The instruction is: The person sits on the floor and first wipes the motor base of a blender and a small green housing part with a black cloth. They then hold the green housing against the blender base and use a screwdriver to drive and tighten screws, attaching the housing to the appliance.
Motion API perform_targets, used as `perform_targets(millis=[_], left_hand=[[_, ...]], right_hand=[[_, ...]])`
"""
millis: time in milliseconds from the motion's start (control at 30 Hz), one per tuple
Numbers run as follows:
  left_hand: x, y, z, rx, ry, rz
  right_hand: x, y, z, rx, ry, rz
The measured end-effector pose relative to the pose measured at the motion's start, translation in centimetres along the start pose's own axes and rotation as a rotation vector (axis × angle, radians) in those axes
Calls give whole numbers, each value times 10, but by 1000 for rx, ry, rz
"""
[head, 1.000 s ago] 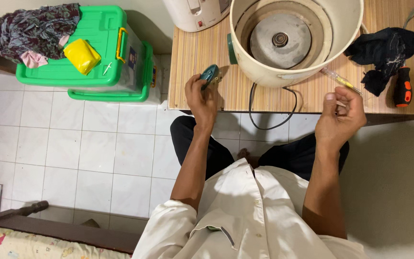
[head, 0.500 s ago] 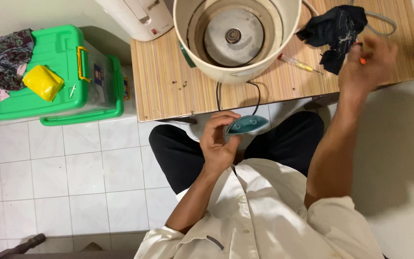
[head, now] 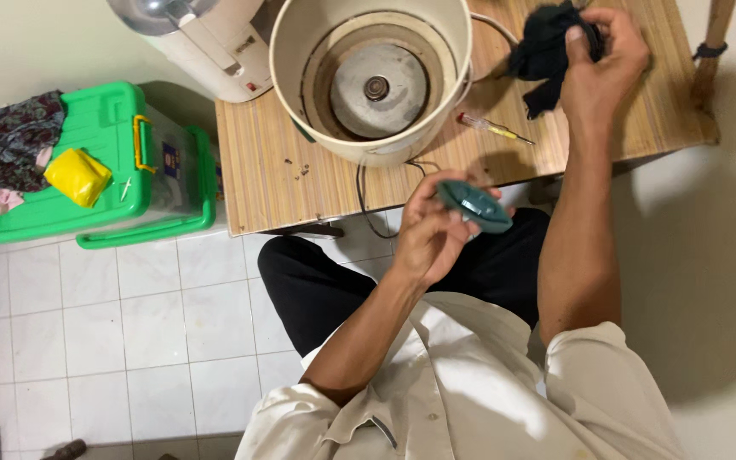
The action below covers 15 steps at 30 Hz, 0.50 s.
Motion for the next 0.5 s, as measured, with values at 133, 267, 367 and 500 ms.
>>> perform_targets(millis=[133, 267, 367, 500], left_hand=[[43, 31, 4, -113, 0, 101], [88, 47, 16, -68, -49, 73], [118, 51, 23, 29, -112, -2], [147, 55, 22, 74, -164, -23]], right_hand=[[13, 25, 15, 173, 132, -104], [5, 56, 30, 251, 231, -122], [-4, 65, 42, 111, 206, -328], [-15, 81, 46, 268, 428, -222]])
Point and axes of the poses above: each hand's wrist, its own x-axis towards the middle knuckle, its own z-axis out of the back of the hand, y = z × x, the point moved 3 cm from there along x, towards the middle knuckle, and after that the axes turned 14 degrees about -y, right-handed, at the moved point
